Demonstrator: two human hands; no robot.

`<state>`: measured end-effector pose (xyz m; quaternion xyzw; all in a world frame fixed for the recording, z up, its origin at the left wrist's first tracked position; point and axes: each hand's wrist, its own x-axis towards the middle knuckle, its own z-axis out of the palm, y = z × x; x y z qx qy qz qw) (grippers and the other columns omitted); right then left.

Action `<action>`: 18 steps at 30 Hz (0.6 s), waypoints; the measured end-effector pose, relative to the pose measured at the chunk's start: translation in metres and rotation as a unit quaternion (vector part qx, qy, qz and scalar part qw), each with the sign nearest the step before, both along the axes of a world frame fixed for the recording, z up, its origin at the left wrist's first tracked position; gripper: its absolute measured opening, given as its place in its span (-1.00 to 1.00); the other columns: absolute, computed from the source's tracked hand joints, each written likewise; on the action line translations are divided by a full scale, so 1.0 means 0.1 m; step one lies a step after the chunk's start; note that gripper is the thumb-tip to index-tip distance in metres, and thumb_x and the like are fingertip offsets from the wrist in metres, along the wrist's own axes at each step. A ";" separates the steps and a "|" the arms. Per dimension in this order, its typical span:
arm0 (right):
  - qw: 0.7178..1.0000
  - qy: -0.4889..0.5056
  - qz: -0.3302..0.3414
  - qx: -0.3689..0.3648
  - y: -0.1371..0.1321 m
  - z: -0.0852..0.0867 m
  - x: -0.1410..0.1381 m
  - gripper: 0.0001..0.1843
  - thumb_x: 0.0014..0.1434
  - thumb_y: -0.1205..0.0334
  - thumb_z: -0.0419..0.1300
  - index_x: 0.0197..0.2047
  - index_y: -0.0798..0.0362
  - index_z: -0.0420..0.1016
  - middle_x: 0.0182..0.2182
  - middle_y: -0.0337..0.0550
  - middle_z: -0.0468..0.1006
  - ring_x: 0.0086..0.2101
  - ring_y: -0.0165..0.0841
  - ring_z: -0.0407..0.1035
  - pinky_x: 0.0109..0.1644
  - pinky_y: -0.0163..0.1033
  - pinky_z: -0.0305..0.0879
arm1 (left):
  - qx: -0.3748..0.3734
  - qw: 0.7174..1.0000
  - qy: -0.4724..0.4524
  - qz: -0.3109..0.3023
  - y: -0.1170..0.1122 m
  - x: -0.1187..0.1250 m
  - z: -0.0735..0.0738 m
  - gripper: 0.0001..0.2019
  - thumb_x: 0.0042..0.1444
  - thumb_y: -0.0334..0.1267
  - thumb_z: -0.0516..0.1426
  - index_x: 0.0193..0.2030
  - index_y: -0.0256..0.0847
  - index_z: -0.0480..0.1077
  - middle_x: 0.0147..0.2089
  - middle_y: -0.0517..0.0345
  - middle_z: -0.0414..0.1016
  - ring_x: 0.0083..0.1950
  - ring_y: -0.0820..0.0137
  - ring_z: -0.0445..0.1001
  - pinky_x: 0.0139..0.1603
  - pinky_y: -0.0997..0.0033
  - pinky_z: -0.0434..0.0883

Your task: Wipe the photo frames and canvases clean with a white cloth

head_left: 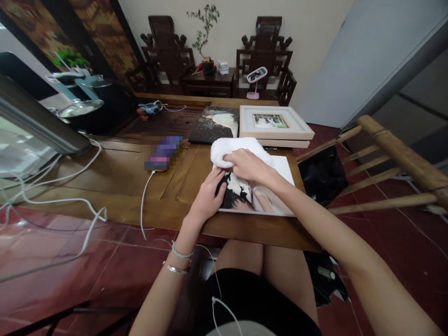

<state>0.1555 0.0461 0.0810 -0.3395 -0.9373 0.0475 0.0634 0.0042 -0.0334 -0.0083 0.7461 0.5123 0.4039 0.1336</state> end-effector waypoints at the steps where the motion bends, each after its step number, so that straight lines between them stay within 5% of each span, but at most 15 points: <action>1: 1.000 -0.001 -0.007 -0.001 -0.01 -0.01 0.09 -0.64 0.02 0.51 0.00 -0.19 0.09 0.51 -0.25 0.00 0.57 -0.26 -0.23 0.39 -0.29 -0.25 0.08 | 0.000 1.000 -0.004 -0.004 0.00 0.00 0.00 -0.58 0.26 -0.25 -0.03 0.23 -0.24 0.28 0.32 -0.10 0.24 0.36 0.16 0.16 0.35 -0.01 0.14; 12: 0.988 0.021 -0.156 0.010 0.01 -0.06 1.42 -0.71 -0.14 0.49 -0.07 -0.43 0.06 0.42 -0.47 -0.10 0.51 -0.35 -0.23 0.38 -0.27 -0.25 0.16 | -0.003 1.000 0.002 -0.009 -0.01 0.01 0.03 -0.58 0.27 -0.26 -0.04 0.24 -0.32 0.27 0.32 -0.18 0.23 0.38 0.18 0.13 0.36 -0.01 0.13; 15: 0.986 0.026 -0.164 0.004 -0.21 -0.12 1.54 -0.71 -0.15 0.49 -0.06 -0.44 0.05 0.42 -0.45 -0.10 0.53 -0.31 -0.20 0.43 -0.21 -0.20 0.25 | -0.003 1.000 0.001 -0.009 0.00 0.00 0.02 -0.58 0.27 -0.26 -0.03 0.24 -0.30 0.27 0.31 -0.17 0.24 0.37 0.16 0.14 0.35 -0.04 0.14; 18: 0.989 0.033 -0.141 0.008 -0.64 -0.18 1.54 -0.64 -0.16 0.52 -0.05 -0.37 0.04 0.48 -0.21 0.00 0.59 -0.09 -0.10 0.44 -0.03 -0.04 0.32 | -0.002 1.000 0.002 -0.004 0.00 0.00 0.01 -0.57 0.26 -0.26 -0.02 0.24 -0.28 0.27 0.31 -0.16 0.24 0.37 0.16 0.15 0.35 -0.03 0.14</action>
